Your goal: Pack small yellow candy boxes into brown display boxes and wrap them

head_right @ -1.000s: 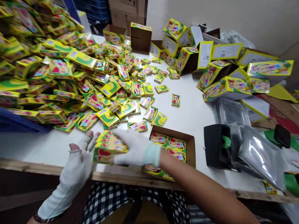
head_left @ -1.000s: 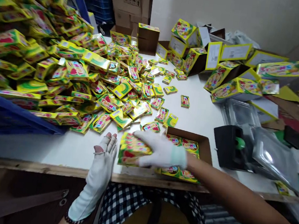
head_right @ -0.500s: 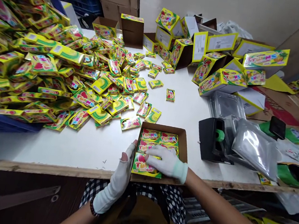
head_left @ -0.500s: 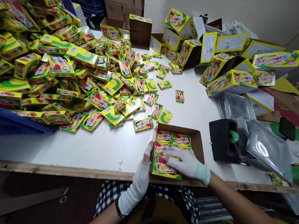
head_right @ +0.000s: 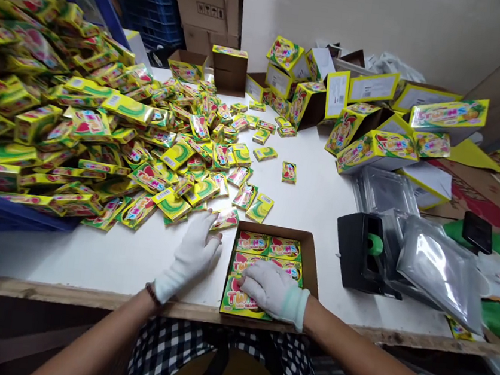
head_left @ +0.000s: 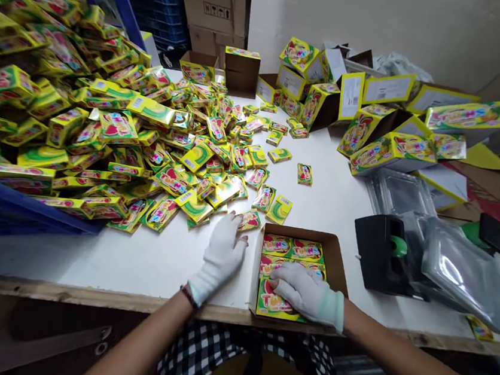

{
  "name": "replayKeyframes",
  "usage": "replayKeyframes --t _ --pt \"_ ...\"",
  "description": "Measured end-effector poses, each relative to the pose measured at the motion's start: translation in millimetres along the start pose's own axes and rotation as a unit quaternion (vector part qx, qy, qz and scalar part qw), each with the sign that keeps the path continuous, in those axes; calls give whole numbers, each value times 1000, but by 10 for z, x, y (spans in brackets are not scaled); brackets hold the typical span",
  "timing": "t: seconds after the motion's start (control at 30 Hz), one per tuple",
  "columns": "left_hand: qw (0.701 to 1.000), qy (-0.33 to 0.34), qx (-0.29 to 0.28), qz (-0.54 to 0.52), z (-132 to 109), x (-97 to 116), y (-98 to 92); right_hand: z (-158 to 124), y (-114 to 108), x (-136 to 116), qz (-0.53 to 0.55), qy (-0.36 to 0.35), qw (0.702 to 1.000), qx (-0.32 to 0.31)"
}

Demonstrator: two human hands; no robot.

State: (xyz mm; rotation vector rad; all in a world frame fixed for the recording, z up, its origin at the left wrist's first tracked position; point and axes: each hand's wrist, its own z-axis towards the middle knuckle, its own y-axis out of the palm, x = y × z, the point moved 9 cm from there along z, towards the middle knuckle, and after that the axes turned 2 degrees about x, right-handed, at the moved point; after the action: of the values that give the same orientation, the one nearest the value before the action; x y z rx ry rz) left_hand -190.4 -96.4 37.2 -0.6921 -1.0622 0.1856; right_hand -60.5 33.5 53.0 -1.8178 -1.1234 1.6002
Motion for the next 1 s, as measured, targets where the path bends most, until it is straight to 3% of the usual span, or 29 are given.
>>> replayKeyframes --t 0.07,0.17,0.23,0.3,0.37,0.43,0.5,0.57,0.63,0.7,0.77,0.87,1.0 --pt "997 32 -1 72 236 -126 -10 -15 -99 24 34 6 999 5" --pt "996 17 36 79 323 -171 -111 48 -430 48 98 31 991 86" --pt "995 0 97 37 242 -26 -272 166 -653 41 153 60 975 150" --pt "991 23 127 -29 148 250 -402 356 -771 -43 214 70 958 175" --pt "989 76 101 -76 129 537 -450 582 -805 -177 277 62 942 177" --pt "988 104 84 -77 212 621 -516 783 -796 -287 337 59 924 170" --pt "990 72 120 -15 396 399 -662 926 -802 -342 374 58 910 169" --pt "986 7 147 78 614 -4 -813 1017 -839 -339 376 57 908 175" --pt "983 -30 123 130 799 -382 -893 1086 -884 -299 366 54 912 176" --pt "988 -16 90 125 881 -584 -946 1158 -918 -273 371 40 914 159" --pt "992 22 79 97 827 -582 -1003 1233 -946 -304 383 10 915 124" --pt "994 65 81 42 561 -347 -1032 1329 -933 -451 396 -41 917 40" --pt "981 64 52 -174 223 -65 -876 1405 -683 -676 409 -68 905 -92"
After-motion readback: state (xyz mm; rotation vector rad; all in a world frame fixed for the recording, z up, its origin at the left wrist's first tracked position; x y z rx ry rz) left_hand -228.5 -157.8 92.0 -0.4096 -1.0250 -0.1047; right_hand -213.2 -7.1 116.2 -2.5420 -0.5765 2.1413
